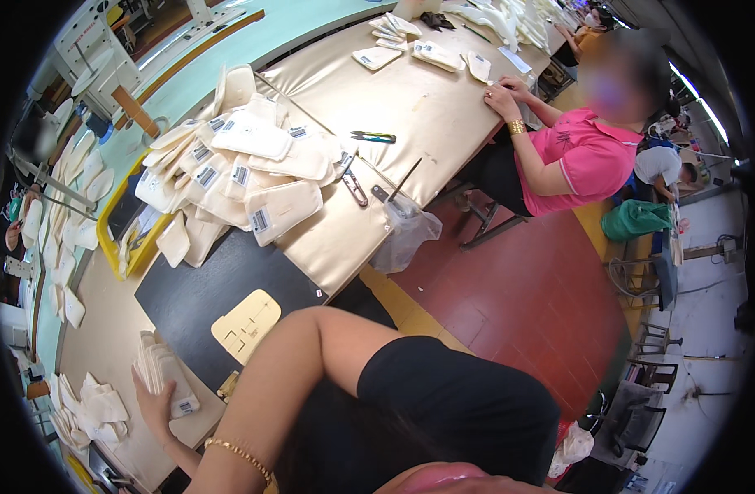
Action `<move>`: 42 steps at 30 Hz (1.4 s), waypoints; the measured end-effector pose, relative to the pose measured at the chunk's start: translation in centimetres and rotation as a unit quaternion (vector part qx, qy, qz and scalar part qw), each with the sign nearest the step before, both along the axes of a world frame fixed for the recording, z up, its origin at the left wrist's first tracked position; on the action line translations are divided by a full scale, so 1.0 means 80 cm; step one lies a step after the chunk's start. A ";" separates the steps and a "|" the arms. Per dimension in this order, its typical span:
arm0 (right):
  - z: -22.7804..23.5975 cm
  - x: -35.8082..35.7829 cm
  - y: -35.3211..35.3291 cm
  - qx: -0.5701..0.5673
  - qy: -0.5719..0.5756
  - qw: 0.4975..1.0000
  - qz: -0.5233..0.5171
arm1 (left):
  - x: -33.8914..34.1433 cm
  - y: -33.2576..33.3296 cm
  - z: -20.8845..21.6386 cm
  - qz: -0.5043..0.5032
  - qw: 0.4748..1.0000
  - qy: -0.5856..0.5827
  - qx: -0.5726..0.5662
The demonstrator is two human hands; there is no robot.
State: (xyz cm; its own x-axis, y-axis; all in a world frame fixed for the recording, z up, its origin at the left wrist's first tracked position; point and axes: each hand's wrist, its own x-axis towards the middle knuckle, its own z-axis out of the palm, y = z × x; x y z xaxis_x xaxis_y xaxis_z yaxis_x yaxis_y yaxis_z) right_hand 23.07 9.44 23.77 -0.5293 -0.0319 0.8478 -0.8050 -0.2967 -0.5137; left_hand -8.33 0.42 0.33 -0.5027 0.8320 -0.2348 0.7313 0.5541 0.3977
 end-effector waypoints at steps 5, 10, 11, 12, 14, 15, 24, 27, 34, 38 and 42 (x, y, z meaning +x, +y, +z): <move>-0.003 -0.012 -0.004 0.008 0.019 1.000 0.015 | 0.003 0.004 0.002 0.009 1.000 -0.028 0.006; -0.005 -0.021 -0.005 0.009 0.020 1.000 0.015 | -0.002 0.003 0.000 -0.001 1.000 -0.030 0.005; -0.006 -0.023 -0.005 0.010 0.019 1.000 0.015 | -0.003 0.003 -0.001 -0.001 1.000 -0.027 0.007; -0.007 -0.023 -0.006 0.009 0.021 1.000 0.017 | -0.003 0.002 -0.002 -0.004 1.000 -0.018 0.004; -0.008 -0.025 -0.007 0.007 0.023 0.999 0.023 | -0.003 0.002 -0.002 -0.004 1.000 -0.005 0.001; -0.007 -0.026 -0.008 0.008 0.026 0.999 0.025 | -0.002 0.002 -0.001 -0.007 1.000 0.000 0.001; -0.009 -0.029 -0.008 0.013 0.032 0.999 0.030 | 0.009 0.005 0.011 -0.003 1.000 -0.002 -0.016; -0.010 -0.030 -0.009 0.016 0.032 0.999 0.032 | 0.007 0.005 0.009 -0.015 1.000 0.002 0.005; -0.011 -0.033 -0.013 0.016 0.037 0.998 0.041 | 0.001 0.000 0.001 -0.019 1.000 0.005 0.011; -0.014 -0.034 -0.014 0.015 0.032 0.998 0.045 | 0.004 0.002 0.001 -0.003 1.000 -0.003 0.010; -0.014 -0.035 -0.017 0.016 0.022 0.998 0.063 | 0.007 0.003 0.006 -0.028 1.000 0.005 0.009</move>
State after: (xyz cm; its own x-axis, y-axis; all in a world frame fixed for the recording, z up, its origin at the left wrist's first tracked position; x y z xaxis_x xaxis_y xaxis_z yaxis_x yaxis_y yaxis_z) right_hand 20.29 8.06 22.67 -0.4822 -0.1231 0.8674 -0.7841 -0.3810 -0.4899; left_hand -7.80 0.68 0.81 -0.4575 0.8629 -0.2145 0.7651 0.5050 0.3996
